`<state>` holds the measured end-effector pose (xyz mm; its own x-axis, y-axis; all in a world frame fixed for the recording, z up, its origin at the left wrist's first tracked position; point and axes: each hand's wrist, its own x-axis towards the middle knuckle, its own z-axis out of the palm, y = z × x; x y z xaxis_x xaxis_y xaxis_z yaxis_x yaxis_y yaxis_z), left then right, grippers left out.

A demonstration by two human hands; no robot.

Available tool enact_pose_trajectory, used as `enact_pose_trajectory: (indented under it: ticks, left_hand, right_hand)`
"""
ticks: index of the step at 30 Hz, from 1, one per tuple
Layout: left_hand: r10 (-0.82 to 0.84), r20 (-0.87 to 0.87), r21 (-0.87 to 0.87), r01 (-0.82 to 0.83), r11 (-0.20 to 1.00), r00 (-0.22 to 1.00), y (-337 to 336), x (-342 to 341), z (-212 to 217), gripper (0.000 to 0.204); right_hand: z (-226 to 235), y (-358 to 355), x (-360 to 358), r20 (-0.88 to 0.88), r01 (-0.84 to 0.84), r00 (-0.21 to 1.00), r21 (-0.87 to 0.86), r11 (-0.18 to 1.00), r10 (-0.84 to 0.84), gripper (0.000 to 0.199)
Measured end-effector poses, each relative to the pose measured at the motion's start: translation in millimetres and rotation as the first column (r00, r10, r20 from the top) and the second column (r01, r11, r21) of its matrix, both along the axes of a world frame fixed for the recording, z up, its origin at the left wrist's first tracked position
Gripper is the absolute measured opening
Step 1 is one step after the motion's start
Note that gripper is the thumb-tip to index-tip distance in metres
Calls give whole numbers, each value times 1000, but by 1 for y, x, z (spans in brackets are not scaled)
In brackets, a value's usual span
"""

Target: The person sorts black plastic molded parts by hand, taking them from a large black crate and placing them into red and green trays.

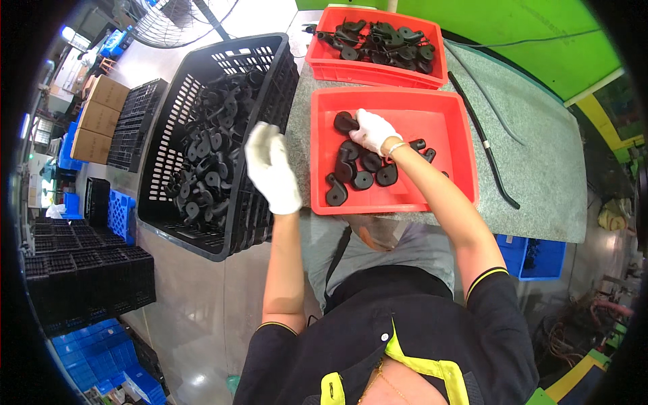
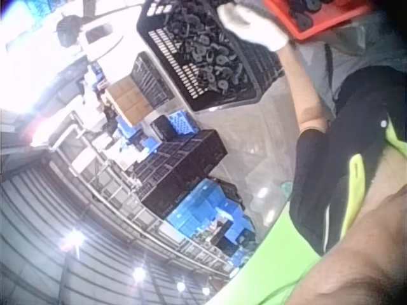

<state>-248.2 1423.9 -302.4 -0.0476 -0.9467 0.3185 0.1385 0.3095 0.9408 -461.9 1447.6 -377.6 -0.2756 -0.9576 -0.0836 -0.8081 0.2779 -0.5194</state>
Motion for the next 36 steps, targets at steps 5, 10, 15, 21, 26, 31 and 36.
enact_pose_trajectory:
  ticks: [5, 10, 15, 21, 26, 31, 36]
  left_hand:
    - [-211, -126, 185, 232, 955, 969, 36, -13, -25, 37]
    - [-337, 16, 230, 324, 918, 941, 61, -33, -14, 53]
    - [-351, 332, 133, 325, 936, 875, 67, -38, -6, 55]
    - [-590, -145, 423, 589, 689, 794, 67, -45, -6, 41]
    - [-507, -400, 436, 645, 627, 763, 69, -43, -21, 36]
    - [-453, -529, 416, 685, 598, 717, 73, -44, -18, 34]
    - [-463, -513, 385, 676, 629, 723, 75, -46, -20, 32]
  right_hand:
    - [48, 44, 0, 688, 99, 718, 42, 994, -101, 30]
    - [74, 91, 2, 853, 117, 509, 65, 991, -116, 36]
    - [93, 103, 13, 740, 160, 657, 46, 986, -142, 37]
    - [98, 113, 29, 777, 223, 604, 46, 974, -175, 31]
    - [90, 130, 40, 379, 213, 923, -368, 905, -63, 27]
    - [84, 140, 49, 33, 39, 999, -505, 862, -26, 29]
    - [91, 141, 54, 39, 67, 998, -456, 887, -55, 30]
